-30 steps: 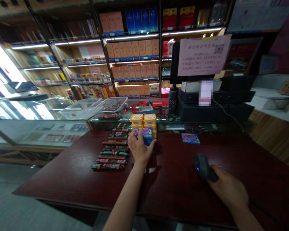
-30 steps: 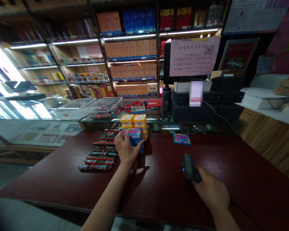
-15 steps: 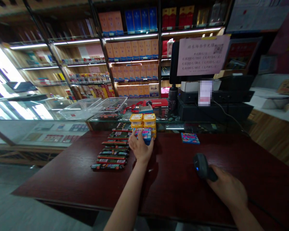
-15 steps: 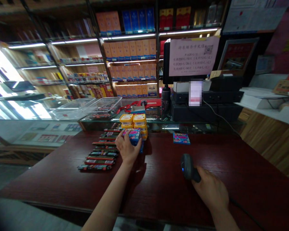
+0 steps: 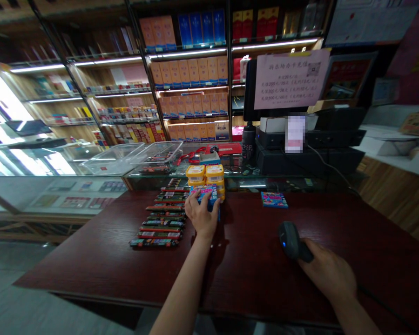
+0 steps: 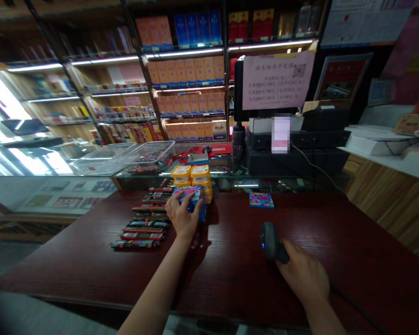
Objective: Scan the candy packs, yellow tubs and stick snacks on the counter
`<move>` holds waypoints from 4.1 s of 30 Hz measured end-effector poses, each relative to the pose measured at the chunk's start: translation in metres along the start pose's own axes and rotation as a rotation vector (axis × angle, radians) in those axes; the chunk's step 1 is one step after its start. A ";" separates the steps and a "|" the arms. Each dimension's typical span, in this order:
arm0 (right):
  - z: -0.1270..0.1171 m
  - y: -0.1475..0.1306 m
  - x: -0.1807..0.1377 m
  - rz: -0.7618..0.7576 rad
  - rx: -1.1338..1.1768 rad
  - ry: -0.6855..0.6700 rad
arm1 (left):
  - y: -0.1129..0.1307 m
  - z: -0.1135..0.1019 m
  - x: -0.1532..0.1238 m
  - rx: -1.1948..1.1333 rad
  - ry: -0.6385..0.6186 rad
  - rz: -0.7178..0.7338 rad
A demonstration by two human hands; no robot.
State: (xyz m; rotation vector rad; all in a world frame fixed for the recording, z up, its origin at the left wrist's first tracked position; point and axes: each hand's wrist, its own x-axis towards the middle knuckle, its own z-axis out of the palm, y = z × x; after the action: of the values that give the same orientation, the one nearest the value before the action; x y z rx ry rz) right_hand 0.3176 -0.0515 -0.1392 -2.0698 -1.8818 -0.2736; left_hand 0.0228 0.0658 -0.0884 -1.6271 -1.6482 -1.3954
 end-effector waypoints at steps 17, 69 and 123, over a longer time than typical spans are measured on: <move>0.001 0.000 0.008 0.024 0.057 -0.015 | 0.080 0.053 -0.040 -0.249 -0.621 0.410; 0.000 0.001 0.010 0.036 0.103 -0.077 | 0.096 0.096 -0.031 -1.446 -0.519 -1.276; -0.001 -0.007 0.002 -0.055 0.064 0.060 | 0.008 -0.041 0.065 -0.449 0.050 0.357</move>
State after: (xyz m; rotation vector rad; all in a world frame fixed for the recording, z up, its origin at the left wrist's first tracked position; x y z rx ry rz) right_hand 0.3110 -0.0498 -0.1366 -1.9490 -1.8888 -0.2823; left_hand 0.0025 0.0600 -0.0139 -1.9871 -0.9893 -1.6685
